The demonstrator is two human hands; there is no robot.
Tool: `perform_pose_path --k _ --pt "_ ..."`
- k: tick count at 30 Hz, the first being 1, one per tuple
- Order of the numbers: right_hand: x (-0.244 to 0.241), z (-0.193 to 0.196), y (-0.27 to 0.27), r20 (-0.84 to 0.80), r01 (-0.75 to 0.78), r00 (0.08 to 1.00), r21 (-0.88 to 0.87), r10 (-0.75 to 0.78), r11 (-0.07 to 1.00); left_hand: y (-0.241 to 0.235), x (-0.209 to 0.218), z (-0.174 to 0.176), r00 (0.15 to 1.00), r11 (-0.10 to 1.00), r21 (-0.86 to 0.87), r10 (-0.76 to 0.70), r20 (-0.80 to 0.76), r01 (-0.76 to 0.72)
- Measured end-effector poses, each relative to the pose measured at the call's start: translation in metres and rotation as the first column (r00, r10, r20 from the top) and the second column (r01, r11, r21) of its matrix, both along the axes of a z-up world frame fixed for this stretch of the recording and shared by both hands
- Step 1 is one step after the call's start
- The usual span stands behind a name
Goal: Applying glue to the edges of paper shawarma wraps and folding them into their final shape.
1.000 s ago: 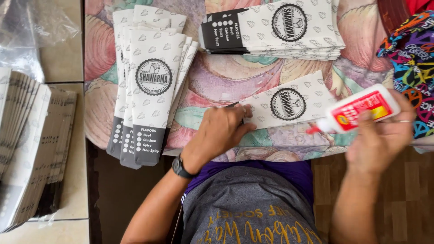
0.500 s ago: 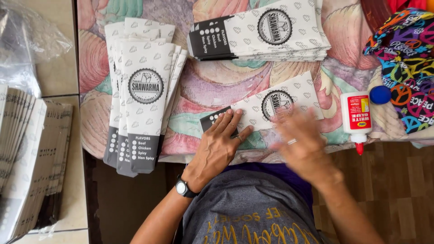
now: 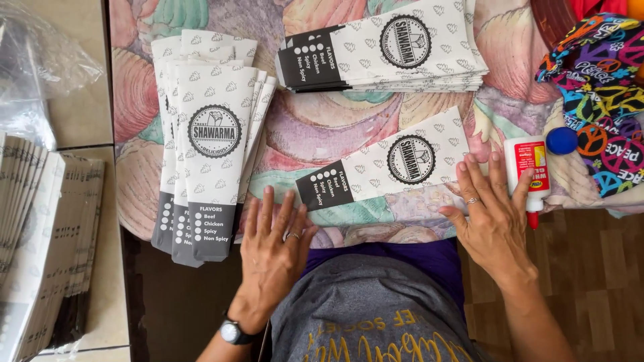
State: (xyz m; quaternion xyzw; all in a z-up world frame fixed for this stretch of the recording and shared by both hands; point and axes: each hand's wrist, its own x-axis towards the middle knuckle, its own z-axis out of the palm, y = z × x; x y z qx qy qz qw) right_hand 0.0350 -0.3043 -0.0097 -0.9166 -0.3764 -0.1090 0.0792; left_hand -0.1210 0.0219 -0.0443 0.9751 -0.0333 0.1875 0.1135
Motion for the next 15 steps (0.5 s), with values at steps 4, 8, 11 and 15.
perform_pose_path --k 4,8,11,15 --pt "0.016 -0.008 -0.007 0.044 0.000 0.999 0.026 -0.001 1.000 -0.033 0.034 0.000 0.977 0.994 -0.102 -0.019 0.213 0.042" --pt "0.053 0.001 -0.004 0.125 -0.042 0.992 0.080 0.032 0.996 -0.061 0.054 -0.007 0.965 0.968 -0.070 -0.246 -0.094 0.240" --pt "0.092 0.012 0.012 0.159 -0.059 0.986 0.103 0.042 0.993 -0.058 0.050 0.010 0.955 0.956 -0.032 -0.294 -0.036 0.293" --pt "0.135 0.022 0.059 0.129 -0.171 0.981 0.195 0.148 0.966 -0.034 0.034 0.055 0.964 0.881 -0.395 -0.262 0.048 0.259"
